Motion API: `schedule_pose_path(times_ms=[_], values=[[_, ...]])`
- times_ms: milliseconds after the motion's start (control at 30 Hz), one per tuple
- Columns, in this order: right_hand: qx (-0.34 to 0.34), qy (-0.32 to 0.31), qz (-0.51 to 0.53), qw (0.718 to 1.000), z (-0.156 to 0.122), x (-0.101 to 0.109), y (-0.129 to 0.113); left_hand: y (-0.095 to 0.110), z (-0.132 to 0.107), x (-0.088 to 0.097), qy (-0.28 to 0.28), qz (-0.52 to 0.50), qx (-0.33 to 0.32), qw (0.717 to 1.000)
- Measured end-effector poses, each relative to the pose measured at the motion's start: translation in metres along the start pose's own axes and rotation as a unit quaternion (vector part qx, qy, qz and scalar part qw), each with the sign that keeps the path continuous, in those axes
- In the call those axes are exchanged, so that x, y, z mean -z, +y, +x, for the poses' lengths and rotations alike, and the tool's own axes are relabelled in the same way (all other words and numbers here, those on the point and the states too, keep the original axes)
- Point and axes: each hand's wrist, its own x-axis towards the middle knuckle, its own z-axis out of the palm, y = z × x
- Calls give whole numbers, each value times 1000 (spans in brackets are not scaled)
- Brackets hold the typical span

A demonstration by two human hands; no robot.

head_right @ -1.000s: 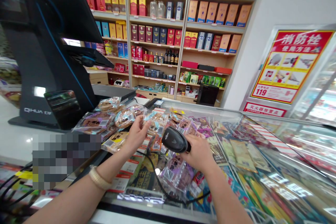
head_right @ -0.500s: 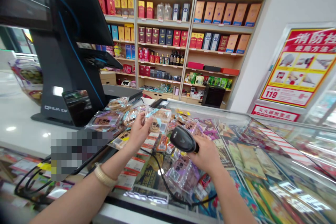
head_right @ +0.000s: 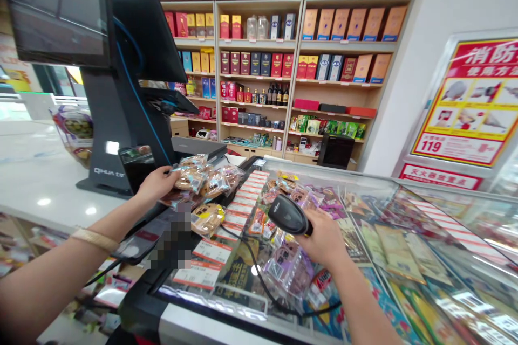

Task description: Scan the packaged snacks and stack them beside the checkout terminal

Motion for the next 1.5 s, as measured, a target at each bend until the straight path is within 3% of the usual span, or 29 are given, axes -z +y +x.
schedule_pose_path(times_ms=[67,167,300,433,500,533,600,700,767,900,1133,1500], values=[[1,0,-3,1000,0,0,1,-5,1,1,-14,79,2,997],[-1,-1,-5,1000,0,-1,3,-3,-6,1,24,127,-18,991],[-9,7,7,1000,0,-1,4,11,-22,1,105,65,-50,991],[-17,40,-3,999,1,0,2,36,-45,-4,153,-43,-172,972],[-26,54,-9,998,2,2,2,52,-61,-12,103,-127,-251,954],[-29,59,-9,998,2,2,1,60,-71,-17,49,-170,-283,943],[-34,68,-6,997,3,3,2,77,-92,-30,-111,-232,-313,914],[-36,82,-10,996,3,4,3,99,-129,-52,-317,-210,-318,868],[-34,87,-19,995,3,5,3,109,-152,-65,-370,-171,-320,855],[-29,83,-25,996,4,6,2,119,-183,-77,-379,-120,-339,853],[-28,67,-22,997,4,6,2,125,-203,-75,-377,-11,-369,849],[-35,69,-12,997,5,7,-2,120,-207,-86,-355,-82,-342,866]])
